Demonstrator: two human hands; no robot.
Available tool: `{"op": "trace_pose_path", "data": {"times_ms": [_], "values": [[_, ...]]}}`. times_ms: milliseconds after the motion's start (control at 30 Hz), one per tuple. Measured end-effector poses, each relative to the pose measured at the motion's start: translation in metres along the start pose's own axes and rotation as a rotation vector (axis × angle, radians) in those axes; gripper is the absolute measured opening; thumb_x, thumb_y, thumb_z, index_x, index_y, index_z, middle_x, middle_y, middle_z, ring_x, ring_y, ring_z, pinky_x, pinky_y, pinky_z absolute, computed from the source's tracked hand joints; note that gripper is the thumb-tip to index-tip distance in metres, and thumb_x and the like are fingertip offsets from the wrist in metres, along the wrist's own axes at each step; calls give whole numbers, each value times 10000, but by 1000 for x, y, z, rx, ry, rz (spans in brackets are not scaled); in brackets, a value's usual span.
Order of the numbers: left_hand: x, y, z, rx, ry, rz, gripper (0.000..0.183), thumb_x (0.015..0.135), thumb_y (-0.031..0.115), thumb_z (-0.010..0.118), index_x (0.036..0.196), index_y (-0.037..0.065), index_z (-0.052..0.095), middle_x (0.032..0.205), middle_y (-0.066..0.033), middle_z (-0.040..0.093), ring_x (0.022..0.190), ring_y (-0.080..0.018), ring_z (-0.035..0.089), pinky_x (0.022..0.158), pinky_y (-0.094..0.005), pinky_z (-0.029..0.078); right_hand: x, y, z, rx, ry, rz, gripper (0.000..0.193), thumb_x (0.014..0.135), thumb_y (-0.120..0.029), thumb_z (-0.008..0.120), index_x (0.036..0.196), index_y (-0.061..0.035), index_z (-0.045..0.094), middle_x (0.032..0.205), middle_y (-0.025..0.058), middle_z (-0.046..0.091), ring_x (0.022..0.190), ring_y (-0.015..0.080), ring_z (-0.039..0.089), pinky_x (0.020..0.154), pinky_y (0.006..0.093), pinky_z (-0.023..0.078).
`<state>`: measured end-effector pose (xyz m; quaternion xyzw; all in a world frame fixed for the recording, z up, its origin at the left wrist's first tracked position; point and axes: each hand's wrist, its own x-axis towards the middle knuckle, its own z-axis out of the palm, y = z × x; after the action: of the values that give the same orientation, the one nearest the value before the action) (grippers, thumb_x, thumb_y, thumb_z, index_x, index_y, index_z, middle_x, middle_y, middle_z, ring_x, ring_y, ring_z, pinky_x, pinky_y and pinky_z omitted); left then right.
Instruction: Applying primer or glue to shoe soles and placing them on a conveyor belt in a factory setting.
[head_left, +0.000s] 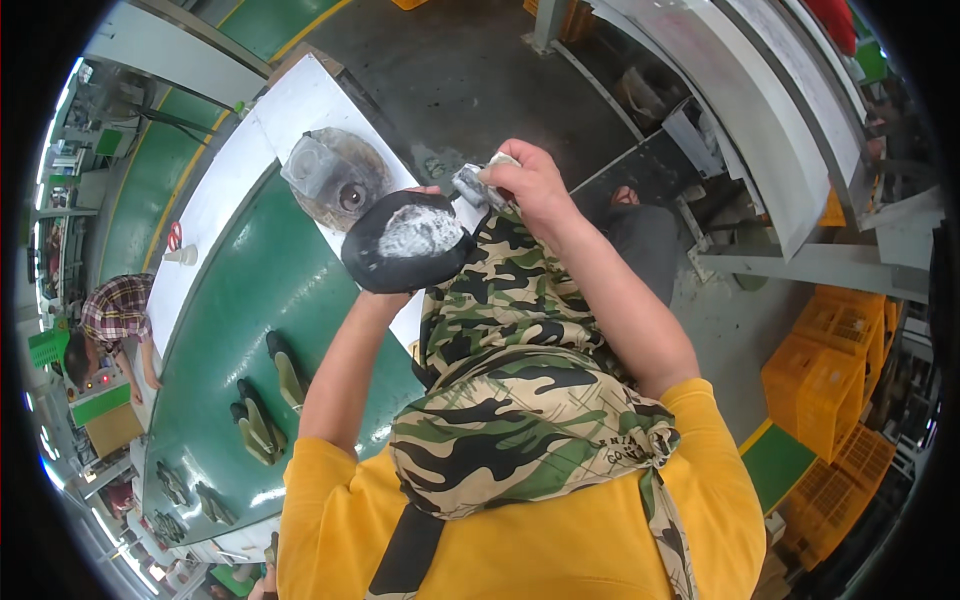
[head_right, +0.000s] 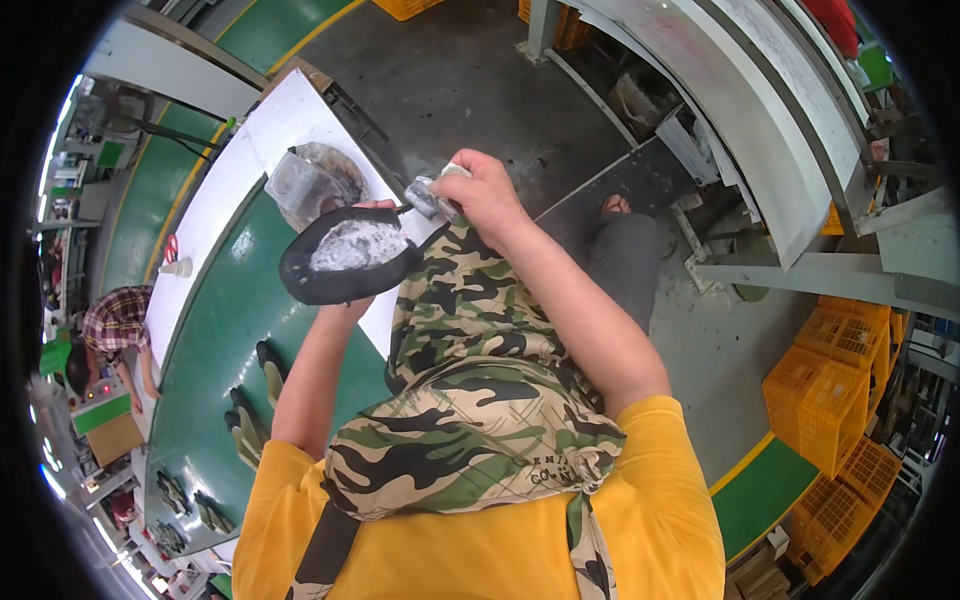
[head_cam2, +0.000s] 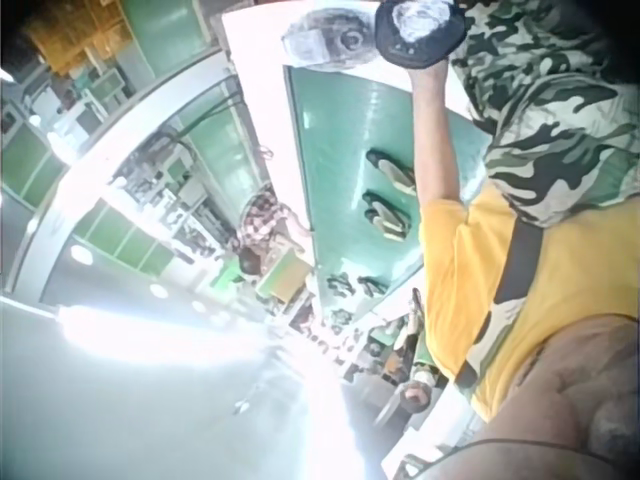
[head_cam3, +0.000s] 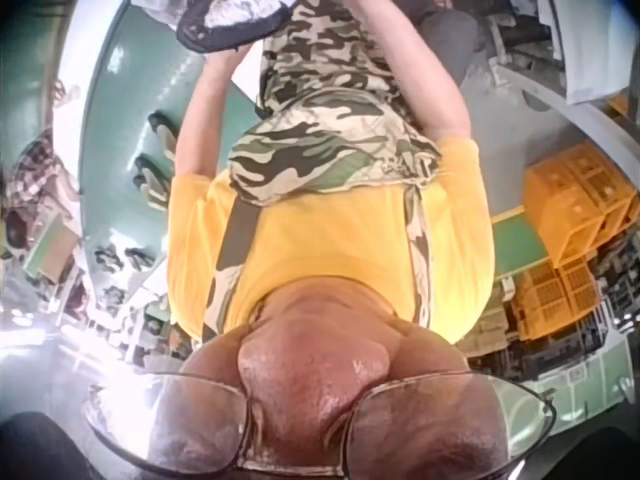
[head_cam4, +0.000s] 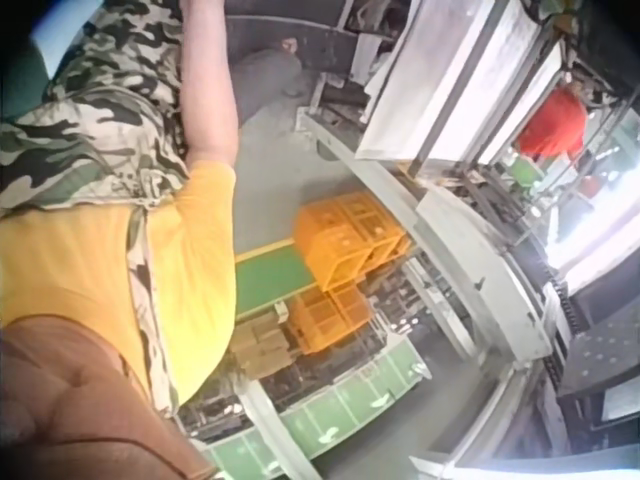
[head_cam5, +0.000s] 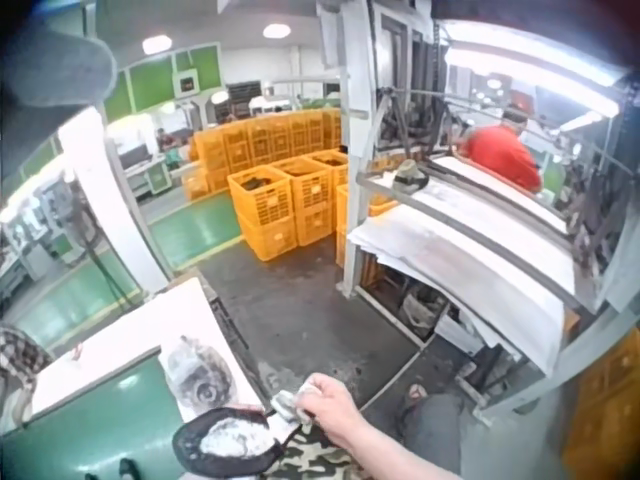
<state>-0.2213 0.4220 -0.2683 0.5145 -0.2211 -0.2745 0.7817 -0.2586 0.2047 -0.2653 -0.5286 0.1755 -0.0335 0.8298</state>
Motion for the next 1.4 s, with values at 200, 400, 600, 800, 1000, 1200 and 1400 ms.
{"op": "trace_pose_path", "data": {"times_ms": [200, 400, 600, 800, 1000, 1200, 1400], "values": [[12, -10, -4, 489, -85, 149, 583, 827, -3, 689, 1335, 31, 406, 1304, -105, 521, 1180, -201, 526, 1011, -358, 443, -13, -16, 10, 70, 3, -28, 131, 759, -39, 682, 782, -40, 553, 712, 7, 570, 617, 74, 515, 548, 247, 398], [22, 5, 18, 962, 10, 250, 475, 683, 56, 805, 1119, 21, 620, 1014, -91, 692, 941, -197, 666, 842, -323, 516, -13, -23, 9, 51, 27, -68, 136, 772, -37, 679, 771, -68, 547, 696, -12, 567, 601, 66, 511, 556, 230, 396], [22, 3, 20, 845, 36, -15, 581, 573, 57, 869, 1097, 33, 618, 1039, -78, 675, 971, -204, 646, 869, -350, 501, -17, -44, 20, 54, -5, -109, 136, 774, -38, 679, 770, -64, 546, 703, -5, 569, 605, 66, 514, 560, 228, 403], [26, 4, 11, 705, -83, -158, 674, 522, 41, 873, 1126, -26, 582, 998, -118, 700, 941, -204, 665, 869, -325, 509, -9, -58, 26, 72, -39, -227, 146, 764, -34, 685, 758, -38, 539, 670, -14, 539, 577, 53, 477, 509, 234, 365], [27, 24, 15, 453, -203, -307, 746, 544, 30, 854, 1217, -23, 535, 1100, -72, 652, 1017, -169, 608, 927, -312, 468, 5, -61, 24, 101, -63, -278, 132, 783, -37, 675, 789, -59, 545, 712, -7, 563, 615, 61, 495, 557, 218, 377], [32, 31, 17, 269, -284, -365, 749, 555, 47, 827, 1238, -11, 525, 1098, -47, 642, 1010, -145, 598, 923, -295, 456, 19, -66, 22, 102, -94, -338, 121, 798, -27, 656, 796, -65, 541, 743, 6, 587, 649, 66, 513, 584, 218, 388], [33, 25, 11, 167, -307, -443, 797, 522, 119, 827, 1244, -34, 525, 1113, -71, 641, 1005, -168, 611, 908, -301, 471, 30, -62, 17, 83, -147, -400, 125, 783, 1, 628, 757, -63, 524, 812, 59, 626, 676, 98, 524, 612, 251, 406]]}}
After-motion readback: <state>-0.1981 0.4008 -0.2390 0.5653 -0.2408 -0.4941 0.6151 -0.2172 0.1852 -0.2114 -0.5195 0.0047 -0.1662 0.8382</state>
